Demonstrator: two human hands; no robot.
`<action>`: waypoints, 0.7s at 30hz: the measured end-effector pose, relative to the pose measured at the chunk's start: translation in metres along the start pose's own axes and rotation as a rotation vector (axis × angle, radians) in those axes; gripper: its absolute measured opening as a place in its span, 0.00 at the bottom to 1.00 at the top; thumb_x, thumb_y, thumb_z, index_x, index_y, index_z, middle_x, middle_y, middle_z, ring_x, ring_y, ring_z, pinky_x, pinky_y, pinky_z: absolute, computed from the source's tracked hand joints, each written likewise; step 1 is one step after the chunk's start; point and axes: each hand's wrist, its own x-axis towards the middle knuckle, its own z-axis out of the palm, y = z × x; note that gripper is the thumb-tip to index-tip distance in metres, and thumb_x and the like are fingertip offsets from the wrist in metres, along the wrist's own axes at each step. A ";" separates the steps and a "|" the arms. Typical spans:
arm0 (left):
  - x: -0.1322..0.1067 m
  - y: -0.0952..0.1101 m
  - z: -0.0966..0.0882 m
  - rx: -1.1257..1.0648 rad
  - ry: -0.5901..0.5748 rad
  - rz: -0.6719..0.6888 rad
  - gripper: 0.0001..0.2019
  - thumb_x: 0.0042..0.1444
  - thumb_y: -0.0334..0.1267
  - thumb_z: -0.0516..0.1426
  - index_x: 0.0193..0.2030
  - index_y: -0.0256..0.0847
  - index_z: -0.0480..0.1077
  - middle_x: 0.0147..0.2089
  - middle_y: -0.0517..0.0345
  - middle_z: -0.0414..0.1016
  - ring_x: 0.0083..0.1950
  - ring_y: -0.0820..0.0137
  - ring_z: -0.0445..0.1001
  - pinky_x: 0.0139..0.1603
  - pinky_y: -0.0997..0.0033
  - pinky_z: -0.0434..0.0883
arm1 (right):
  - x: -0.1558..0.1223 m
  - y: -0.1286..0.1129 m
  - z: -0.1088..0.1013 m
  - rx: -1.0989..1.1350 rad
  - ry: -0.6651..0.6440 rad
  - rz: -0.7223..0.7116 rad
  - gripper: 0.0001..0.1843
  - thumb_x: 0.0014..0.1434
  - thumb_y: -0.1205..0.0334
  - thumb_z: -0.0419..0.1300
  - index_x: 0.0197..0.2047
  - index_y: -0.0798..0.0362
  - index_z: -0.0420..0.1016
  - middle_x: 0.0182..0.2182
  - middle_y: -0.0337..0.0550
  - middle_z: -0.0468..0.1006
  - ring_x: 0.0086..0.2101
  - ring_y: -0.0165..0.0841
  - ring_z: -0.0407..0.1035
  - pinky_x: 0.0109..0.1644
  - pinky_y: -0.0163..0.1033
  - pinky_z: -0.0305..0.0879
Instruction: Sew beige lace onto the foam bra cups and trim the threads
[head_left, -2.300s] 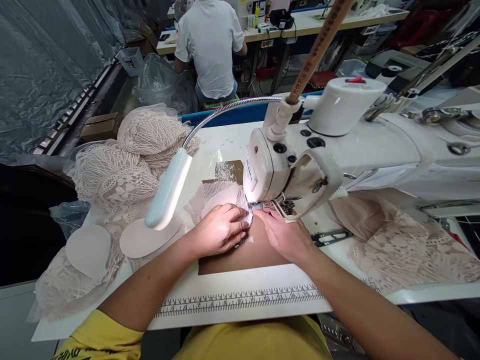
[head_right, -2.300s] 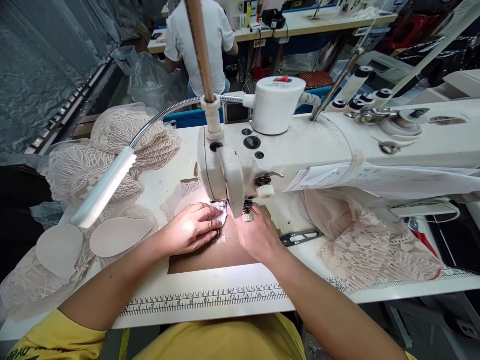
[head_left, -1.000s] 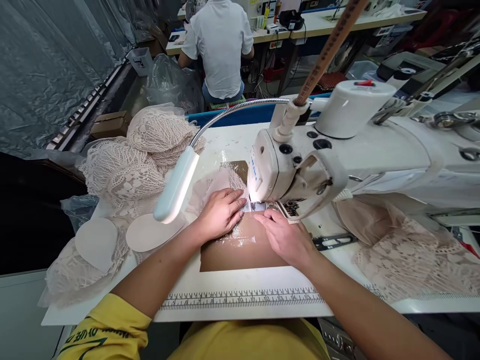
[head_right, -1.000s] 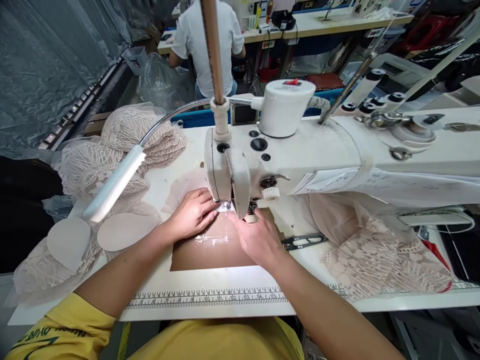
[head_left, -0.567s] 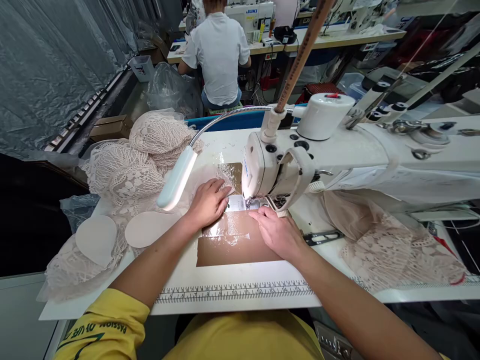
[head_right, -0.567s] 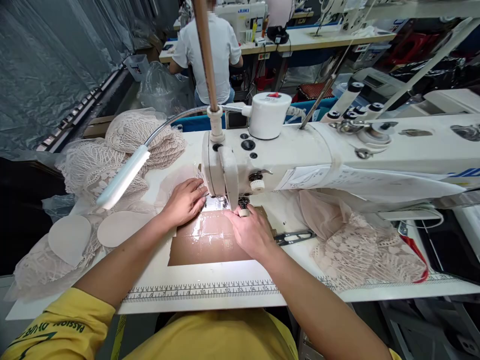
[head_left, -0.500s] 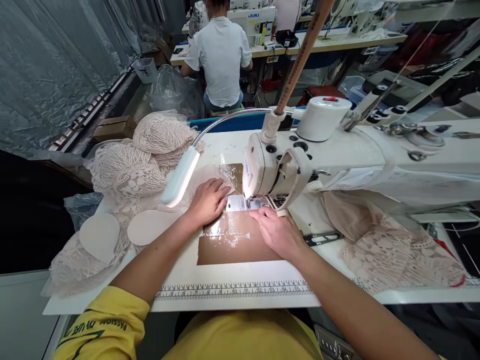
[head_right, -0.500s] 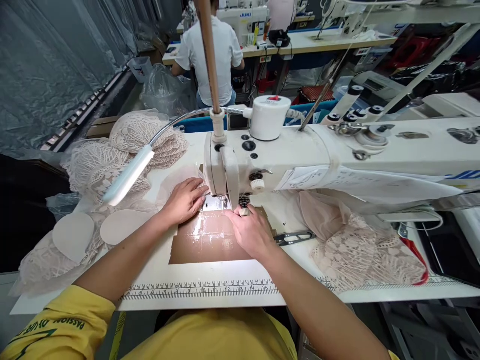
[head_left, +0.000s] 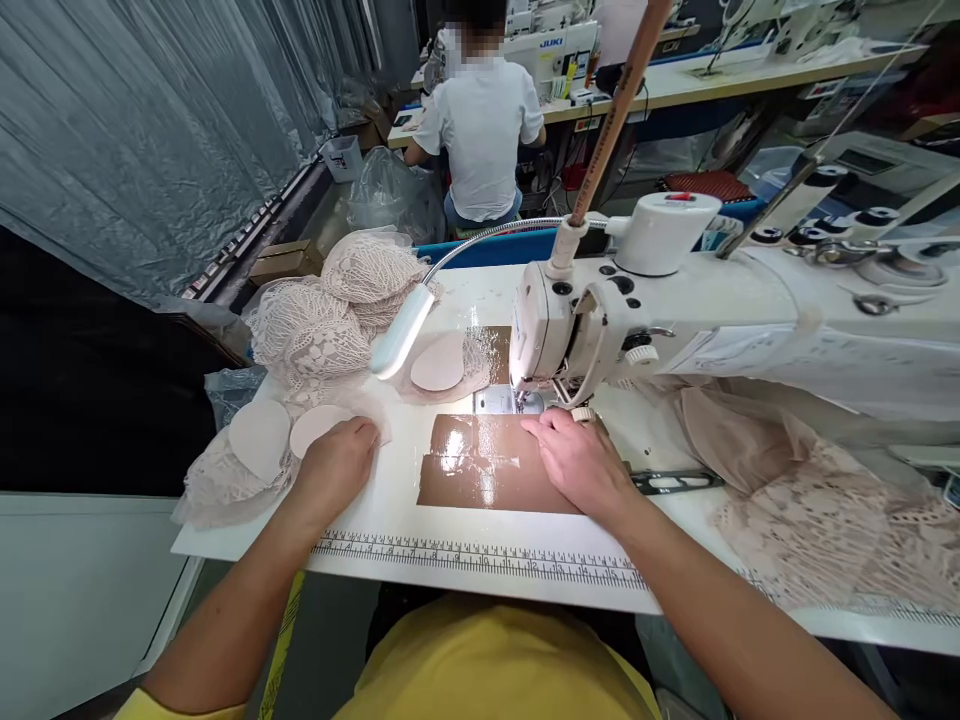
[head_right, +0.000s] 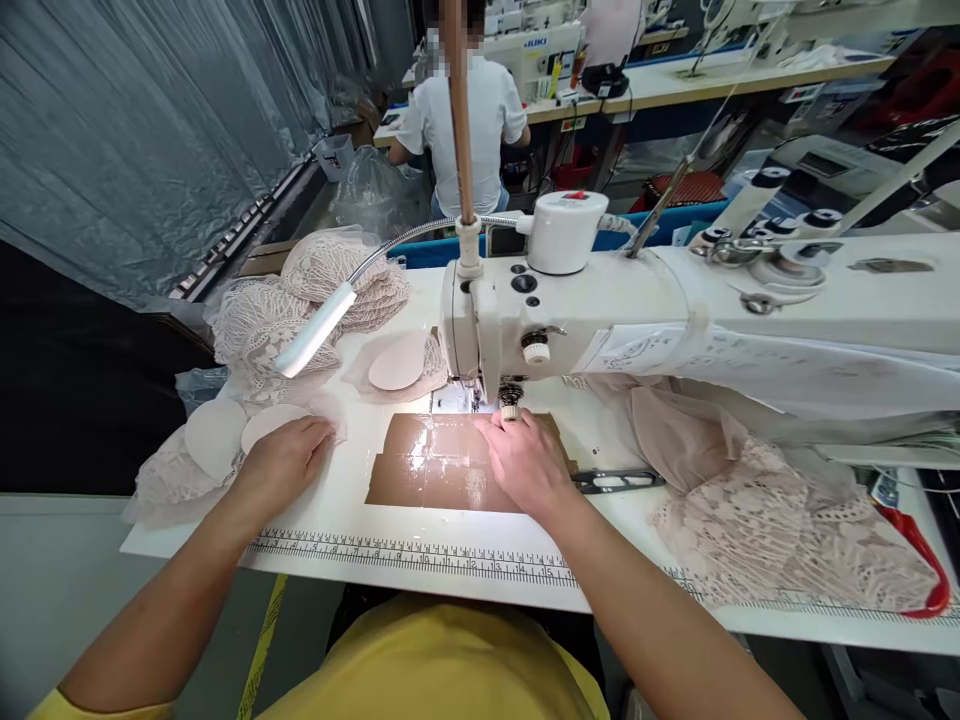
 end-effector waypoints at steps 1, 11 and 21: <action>-0.003 0.000 0.005 -0.020 0.027 0.007 0.15 0.63 0.32 0.44 0.44 0.39 0.71 0.47 0.49 0.75 0.46 0.61 0.74 0.42 0.63 0.71 | 0.000 0.000 -0.001 0.008 -0.001 -0.002 0.20 0.59 0.74 0.50 0.47 0.52 0.77 0.33 0.44 0.73 0.31 0.33 0.61 0.33 0.38 0.52; -0.011 0.021 0.017 -0.250 0.178 0.126 0.10 0.63 0.32 0.47 0.36 0.39 0.69 0.35 0.51 0.73 0.37 0.63 0.71 0.37 0.63 0.69 | -0.002 -0.001 -0.005 0.083 -0.008 0.010 0.20 0.60 0.74 0.48 0.47 0.53 0.78 0.35 0.46 0.75 0.35 0.35 0.65 0.37 0.38 0.57; -0.020 0.104 -0.009 -0.886 -0.163 0.656 0.09 0.62 0.35 0.52 0.47 0.41 0.68 0.43 0.51 0.74 0.44 0.67 0.72 0.44 0.69 0.71 | -0.001 -0.001 -0.007 0.125 -0.050 0.048 0.20 0.60 0.73 0.48 0.48 0.54 0.78 0.36 0.47 0.76 0.36 0.37 0.67 0.40 0.40 0.59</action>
